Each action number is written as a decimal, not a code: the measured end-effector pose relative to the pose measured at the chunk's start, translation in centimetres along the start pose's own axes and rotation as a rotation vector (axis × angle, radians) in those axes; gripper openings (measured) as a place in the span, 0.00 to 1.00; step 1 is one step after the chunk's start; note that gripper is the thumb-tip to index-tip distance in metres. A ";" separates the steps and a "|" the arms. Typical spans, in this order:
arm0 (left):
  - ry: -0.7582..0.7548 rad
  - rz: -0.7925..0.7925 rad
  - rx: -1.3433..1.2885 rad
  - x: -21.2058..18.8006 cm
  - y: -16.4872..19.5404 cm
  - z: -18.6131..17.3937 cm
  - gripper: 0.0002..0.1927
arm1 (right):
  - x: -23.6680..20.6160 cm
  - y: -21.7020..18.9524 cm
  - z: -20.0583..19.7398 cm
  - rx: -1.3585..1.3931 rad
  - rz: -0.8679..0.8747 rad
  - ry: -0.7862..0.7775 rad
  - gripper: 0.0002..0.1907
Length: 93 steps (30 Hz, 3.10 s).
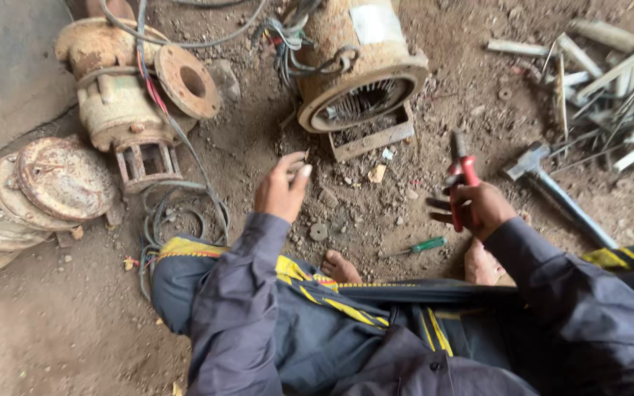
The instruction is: The person sits on the ground and uses pliers to pull and remove copper wires from the stator of a disassembled electric motor. The person repeatedly reaches into the motor housing to extract wire strands, placing the removed pieces on the ground nearby.
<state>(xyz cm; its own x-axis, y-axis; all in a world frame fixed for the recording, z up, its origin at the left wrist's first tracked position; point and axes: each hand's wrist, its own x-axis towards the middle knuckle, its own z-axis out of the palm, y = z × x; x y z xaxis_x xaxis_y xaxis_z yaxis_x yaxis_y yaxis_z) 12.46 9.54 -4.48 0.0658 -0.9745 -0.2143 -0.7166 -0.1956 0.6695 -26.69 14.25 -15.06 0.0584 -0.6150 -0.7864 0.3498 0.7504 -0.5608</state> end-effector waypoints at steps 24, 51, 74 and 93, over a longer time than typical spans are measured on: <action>0.021 -0.045 -0.319 11.9 6.8 25.2 0.47 | -5.9 5.0 -2.8 0.292 0.035 0.054 0.23; 0.355 -0.296 -0.138 18.1 6.5 27.5 0.19 | -3.2 2.4 -1.7 0.212 0.048 0.047 0.19; 0.291 -0.161 0.154 16.9 3.3 27.8 0.18 | -2.4 1.7 -1.6 0.238 0.070 0.066 0.20; 0.207 -0.291 0.188 19.2 4.8 28.4 0.15 | -2.2 1.4 -1.1 0.283 0.101 0.033 0.19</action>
<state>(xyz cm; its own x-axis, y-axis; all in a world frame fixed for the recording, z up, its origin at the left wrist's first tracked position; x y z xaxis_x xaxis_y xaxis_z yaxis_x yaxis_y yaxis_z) -9.49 -7.02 -25.57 0.4091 -0.8867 -0.2153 -0.7608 -0.4618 0.4560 -27.40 16.89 -14.39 0.0775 -0.5294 -0.8448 0.5910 0.7068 -0.3887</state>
